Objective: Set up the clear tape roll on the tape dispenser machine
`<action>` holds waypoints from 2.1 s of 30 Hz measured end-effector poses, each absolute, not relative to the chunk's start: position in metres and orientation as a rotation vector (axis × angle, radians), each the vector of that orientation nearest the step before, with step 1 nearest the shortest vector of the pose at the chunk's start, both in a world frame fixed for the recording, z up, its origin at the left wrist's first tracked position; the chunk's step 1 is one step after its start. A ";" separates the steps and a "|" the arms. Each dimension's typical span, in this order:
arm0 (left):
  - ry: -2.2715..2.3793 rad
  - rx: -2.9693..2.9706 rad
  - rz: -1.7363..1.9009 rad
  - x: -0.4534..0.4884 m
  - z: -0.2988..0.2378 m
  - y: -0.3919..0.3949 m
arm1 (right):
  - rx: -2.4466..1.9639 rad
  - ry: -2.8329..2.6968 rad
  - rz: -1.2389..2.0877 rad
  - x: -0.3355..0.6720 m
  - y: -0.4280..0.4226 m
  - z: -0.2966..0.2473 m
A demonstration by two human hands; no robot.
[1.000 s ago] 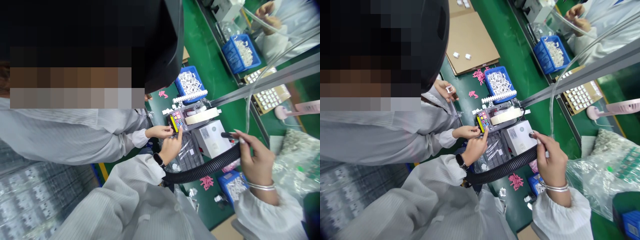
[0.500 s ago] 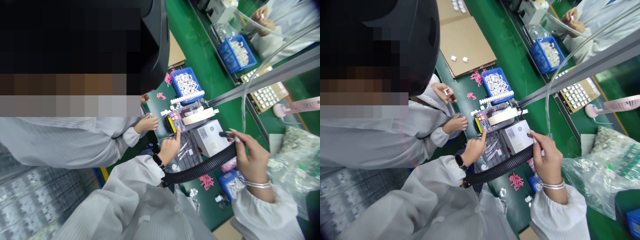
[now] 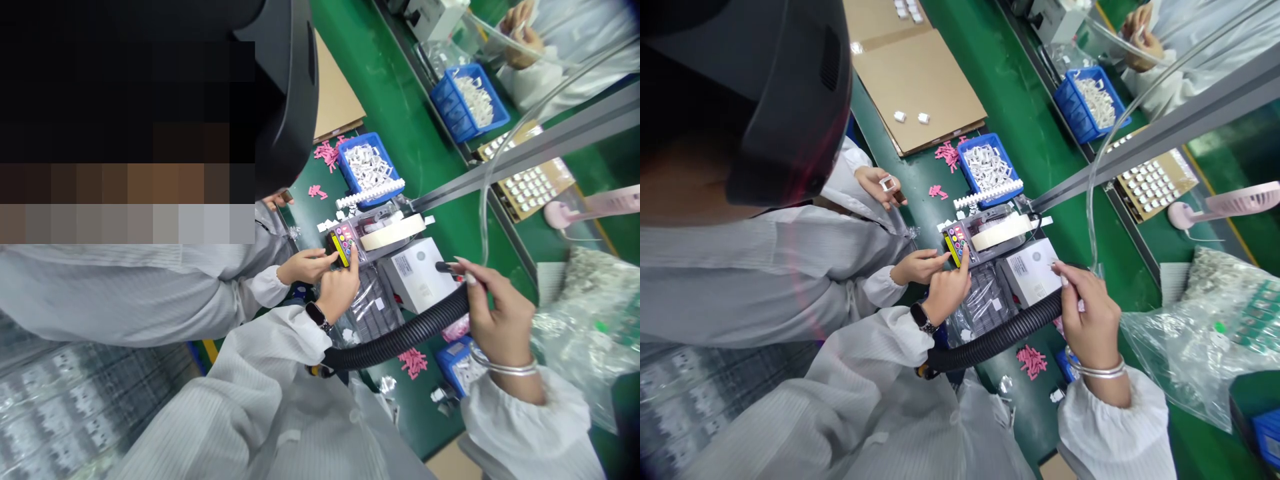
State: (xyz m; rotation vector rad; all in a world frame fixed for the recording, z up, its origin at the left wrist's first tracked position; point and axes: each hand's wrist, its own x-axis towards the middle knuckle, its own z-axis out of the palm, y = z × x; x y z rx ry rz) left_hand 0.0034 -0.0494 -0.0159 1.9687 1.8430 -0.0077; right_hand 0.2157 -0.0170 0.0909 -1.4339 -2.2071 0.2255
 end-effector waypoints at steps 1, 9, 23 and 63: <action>1.845 1.970 -0.012 0.003 -0.016 -0.049 | -1.431 -2.207 0.223 0.215 -0.017 0.091; 1.835 2.002 -0.028 0.009 -0.013 -0.043 | -1.442 -2.175 0.219 0.216 -0.019 0.086; 1.810 1.970 0.002 0.010 -0.005 -0.042 | -1.457 -2.138 0.198 0.210 -0.019 0.089; 1.703 1.902 -0.011 0.012 0.020 -0.065 | -1.495 -2.139 0.309 0.208 -0.023 0.090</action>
